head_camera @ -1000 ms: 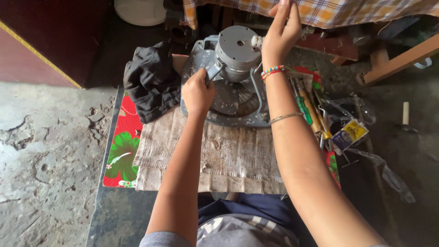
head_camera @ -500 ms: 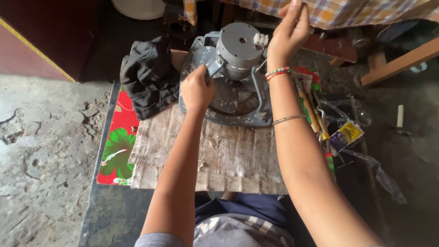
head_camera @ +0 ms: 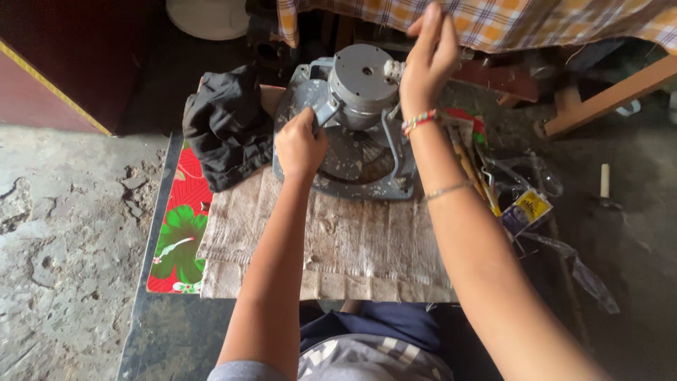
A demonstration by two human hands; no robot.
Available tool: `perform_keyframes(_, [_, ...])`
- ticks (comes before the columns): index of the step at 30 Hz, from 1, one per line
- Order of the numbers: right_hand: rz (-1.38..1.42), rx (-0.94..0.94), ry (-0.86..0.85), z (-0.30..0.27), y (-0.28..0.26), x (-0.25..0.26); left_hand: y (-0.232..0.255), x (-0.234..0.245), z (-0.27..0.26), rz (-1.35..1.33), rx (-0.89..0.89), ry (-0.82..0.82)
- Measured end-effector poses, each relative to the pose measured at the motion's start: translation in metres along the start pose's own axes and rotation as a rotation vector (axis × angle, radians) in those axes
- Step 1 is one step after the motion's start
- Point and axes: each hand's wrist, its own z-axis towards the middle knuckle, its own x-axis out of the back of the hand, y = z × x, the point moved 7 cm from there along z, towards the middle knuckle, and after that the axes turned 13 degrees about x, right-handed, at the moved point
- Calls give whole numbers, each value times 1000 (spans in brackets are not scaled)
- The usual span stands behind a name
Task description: The person uses a screwdriver to manipulate screws on a motor housing while holding it on a cloth-covered table.
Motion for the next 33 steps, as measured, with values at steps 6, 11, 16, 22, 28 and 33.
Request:
perform_keyframes(6, [317,-93,278,-12,-14,25,5,3,3,31,-11,23])
perform_keyframes(11, [229,-169,377,11,13,69,5,3,1,14,3,12])
perform_keyframes(16, [147,-175,335,12,14,41,6,4,0,11,-5,30])
perform_keyframes(22, [10,-153,244,0,8,22,3,1,-4,38,5,36])
perform_keyframes(28, [-82,-60,166,1,0,9,6,2,1,11,7,25])
perform_keyframes(33, [-122,-73,105,2,5,7,4,1,1,28,30,17])
